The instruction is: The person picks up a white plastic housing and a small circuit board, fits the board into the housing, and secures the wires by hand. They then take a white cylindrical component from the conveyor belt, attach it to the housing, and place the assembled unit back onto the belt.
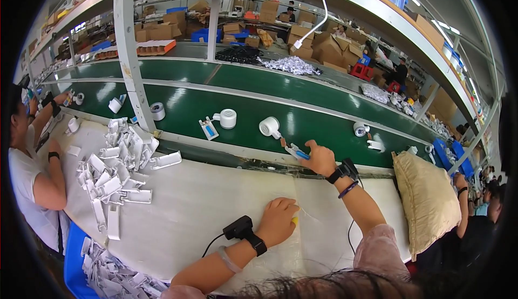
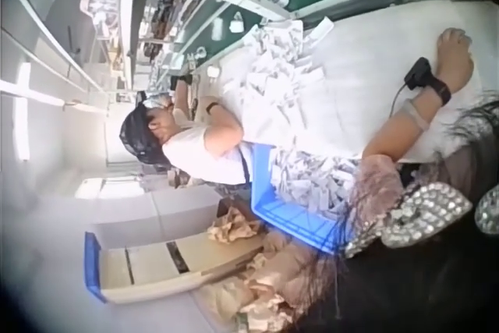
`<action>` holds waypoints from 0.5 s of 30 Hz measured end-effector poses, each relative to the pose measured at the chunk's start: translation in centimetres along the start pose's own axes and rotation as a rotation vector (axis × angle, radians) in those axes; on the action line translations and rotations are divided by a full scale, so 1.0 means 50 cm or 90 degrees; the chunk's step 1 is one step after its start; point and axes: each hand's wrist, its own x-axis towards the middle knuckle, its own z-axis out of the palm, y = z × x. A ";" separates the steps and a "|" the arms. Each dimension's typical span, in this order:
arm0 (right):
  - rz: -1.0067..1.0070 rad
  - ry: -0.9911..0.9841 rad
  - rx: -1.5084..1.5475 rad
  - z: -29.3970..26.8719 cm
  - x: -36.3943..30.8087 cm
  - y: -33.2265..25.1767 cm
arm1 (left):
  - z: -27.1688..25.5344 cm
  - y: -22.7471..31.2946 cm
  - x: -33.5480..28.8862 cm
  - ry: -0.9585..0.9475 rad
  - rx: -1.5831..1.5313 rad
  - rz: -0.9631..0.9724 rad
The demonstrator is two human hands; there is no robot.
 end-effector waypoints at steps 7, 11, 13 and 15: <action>0.134 -0.098 0.566 -0.043 -0.240 -0.041 | 0.007 -0.013 0.005 0.072 -0.557 -0.299; 0.020 0.003 0.671 -0.003 -0.318 -0.086 | -0.030 0.007 0.036 -0.024 -0.879 -0.500; -0.038 0.037 0.598 -0.037 -0.328 -0.125 | -0.027 0.011 0.020 -0.072 -0.607 -0.271; -0.098 0.076 0.515 -0.055 -0.321 -0.122 | -0.024 0.021 0.019 -0.026 -0.681 -0.351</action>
